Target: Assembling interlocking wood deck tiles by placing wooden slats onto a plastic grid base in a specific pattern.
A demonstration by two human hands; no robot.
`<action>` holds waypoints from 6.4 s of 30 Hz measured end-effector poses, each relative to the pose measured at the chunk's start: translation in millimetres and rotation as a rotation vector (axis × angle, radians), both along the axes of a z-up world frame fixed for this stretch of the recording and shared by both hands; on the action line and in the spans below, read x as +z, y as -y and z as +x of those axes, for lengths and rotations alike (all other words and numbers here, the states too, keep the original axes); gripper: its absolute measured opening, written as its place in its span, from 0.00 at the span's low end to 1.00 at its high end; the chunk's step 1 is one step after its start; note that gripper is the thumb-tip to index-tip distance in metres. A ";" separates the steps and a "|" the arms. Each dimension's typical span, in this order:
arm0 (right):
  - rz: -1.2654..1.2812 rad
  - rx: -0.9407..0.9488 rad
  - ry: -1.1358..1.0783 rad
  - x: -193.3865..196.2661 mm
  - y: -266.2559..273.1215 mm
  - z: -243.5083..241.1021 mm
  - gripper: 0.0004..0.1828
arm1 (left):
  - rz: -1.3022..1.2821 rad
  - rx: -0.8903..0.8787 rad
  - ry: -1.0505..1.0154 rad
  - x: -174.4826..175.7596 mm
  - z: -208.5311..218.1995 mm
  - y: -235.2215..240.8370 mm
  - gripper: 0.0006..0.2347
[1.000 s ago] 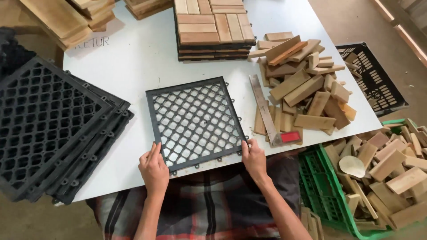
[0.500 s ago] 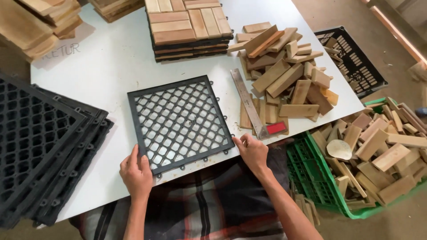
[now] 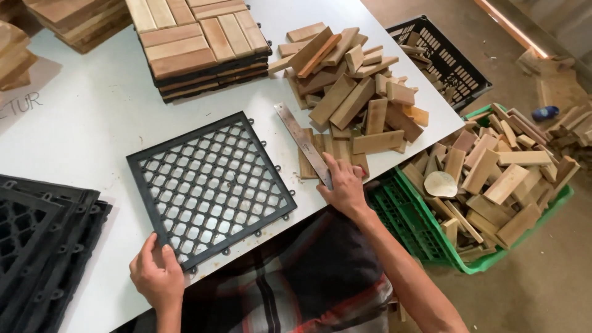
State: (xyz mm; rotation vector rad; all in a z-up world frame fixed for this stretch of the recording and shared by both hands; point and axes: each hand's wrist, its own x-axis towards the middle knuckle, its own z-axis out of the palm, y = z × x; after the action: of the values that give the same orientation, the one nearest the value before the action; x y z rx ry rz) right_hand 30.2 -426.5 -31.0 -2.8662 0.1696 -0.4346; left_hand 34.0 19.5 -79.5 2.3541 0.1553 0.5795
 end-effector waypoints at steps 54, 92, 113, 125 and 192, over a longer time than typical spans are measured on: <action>-0.013 -0.259 0.247 -30.4 -17.4 -23.0 0.61 | -0.027 0.062 0.101 -3.0 -1.7 1.9 0.14; 1.339 -0.188 0.192 73.6 -132.7 -47.2 0.18 | -1.124 -0.461 -0.236 109.8 -68.3 144.3 0.27; 1.644 0.091 -0.021 56.4 -189.9 -65.0 0.25 | -1.580 -0.309 -0.340 91.8 -55.2 77.5 0.27; 1.544 0.191 -0.099 35.6 -177.3 -78.5 0.24 | -1.610 -0.273 -0.399 79.5 -61.7 74.1 0.32; 1.157 0.458 -0.104 2.5 -200.2 -158.6 0.09 | -1.040 -0.171 -0.165 116.2 -119.8 130.9 0.12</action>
State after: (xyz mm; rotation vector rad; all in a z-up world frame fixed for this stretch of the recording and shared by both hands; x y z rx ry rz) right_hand -128.4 -226.3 -28.6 -1.7015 -0.1742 -0.0365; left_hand -85.8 -111.4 36.8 1.3729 0.2518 0.1364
